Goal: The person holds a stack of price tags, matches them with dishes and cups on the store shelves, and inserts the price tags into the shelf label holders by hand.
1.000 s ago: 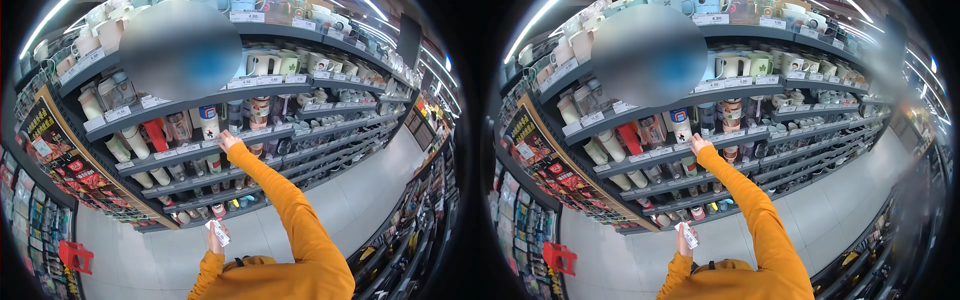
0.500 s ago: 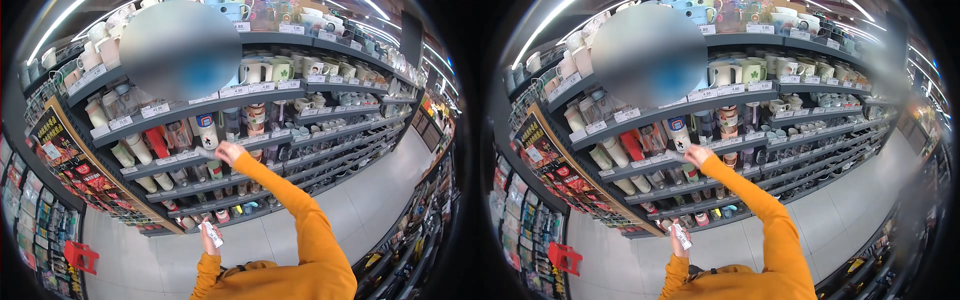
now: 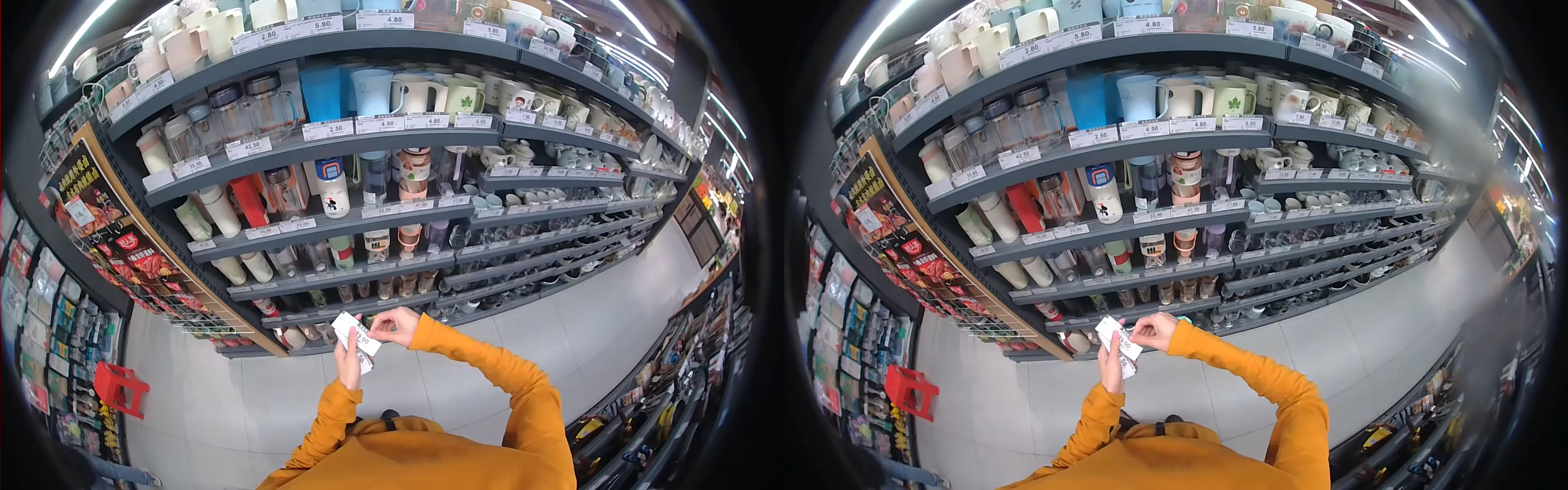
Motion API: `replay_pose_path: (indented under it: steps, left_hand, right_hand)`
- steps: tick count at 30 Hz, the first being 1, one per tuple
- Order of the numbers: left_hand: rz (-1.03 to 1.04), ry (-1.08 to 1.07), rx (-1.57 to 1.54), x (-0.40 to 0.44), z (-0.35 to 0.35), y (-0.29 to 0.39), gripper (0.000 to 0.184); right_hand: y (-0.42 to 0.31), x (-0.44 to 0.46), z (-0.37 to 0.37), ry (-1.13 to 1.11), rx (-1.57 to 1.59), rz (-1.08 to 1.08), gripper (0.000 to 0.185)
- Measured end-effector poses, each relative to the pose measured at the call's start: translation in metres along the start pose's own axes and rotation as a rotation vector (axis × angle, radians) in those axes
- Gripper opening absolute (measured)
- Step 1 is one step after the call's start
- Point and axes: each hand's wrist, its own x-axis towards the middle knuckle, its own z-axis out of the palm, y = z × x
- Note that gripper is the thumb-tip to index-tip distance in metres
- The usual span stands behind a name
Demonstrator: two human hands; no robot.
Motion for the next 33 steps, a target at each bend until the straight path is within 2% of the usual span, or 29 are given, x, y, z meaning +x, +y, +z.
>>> replay_pose_path:
  steps: [3,4,5,8,9,11,16,18,21,24,29,30,33]
  left_hand:
    - [-0.030,-0.073,-0.009,-0.006,0.001,0.000,0.039]
    - [-0.047,-0.103,-0.005,-0.008,0.000,0.002,0.039]
    - [-0.054,-0.106,-0.045,-0.007,-0.001,0.000,0.040]
    - [-0.114,-0.125,-0.177,-0.003,-0.007,-0.012,0.044]
    - [-0.110,-0.115,-0.176,-0.003,-0.011,-0.016,0.044]
    - [-0.102,-0.095,-0.179,-0.001,-0.017,-0.024,0.045]
    - [-0.175,-0.013,-0.251,0.002,-0.019,-0.012,0.047]
    - [-0.206,-0.044,-0.273,0.011,-0.023,-0.008,0.047]
    - [-0.238,-0.111,-0.259,0.036,-0.024,-0.008,0.044]
    - [-0.321,-0.174,-0.253,0.063,-0.021,-0.003,0.043]
    - [-0.243,-0.309,-0.202,0.098,-0.008,0.023,0.045]
    - [-0.250,-0.324,-0.185,0.103,-0.010,0.023,0.044]
    - [-0.253,-0.328,-0.155,0.120,-0.021,0.019,0.035]
  right_hand:
    - [-0.008,-0.002,-0.015,-0.128,-0.184,0.057,0.023]
    - [-0.023,0.001,-0.029,-0.136,-0.298,0.002,0.022]
    - [-0.045,0.009,-0.048,-0.006,-0.400,-0.132,0.020]
    - [-0.090,0.055,-0.125,0.449,-0.550,-0.253,0.018]
    - [-0.121,0.067,-0.149,0.598,-0.664,-0.357,0.018]
    - [-0.143,0.096,-0.188,0.829,-0.764,-0.349,0.019]
    - [-0.137,0.146,-0.230,0.826,-1.056,-0.257,0.026]
    - [-0.125,0.161,-0.244,0.829,-1.128,-0.238,0.033]
    - [-0.126,0.173,-0.256,0.835,-1.148,-0.241,0.028]
    - [-0.135,0.177,-0.271,0.741,-1.094,-0.242,0.020]
    - [-0.145,0.182,-0.286,0.682,-0.973,-0.334,0.020]
    - [-0.148,0.178,-0.282,0.722,-0.991,-0.419,0.017]
    - [-0.157,0.145,-0.240,0.923,-0.800,-0.466,0.012]
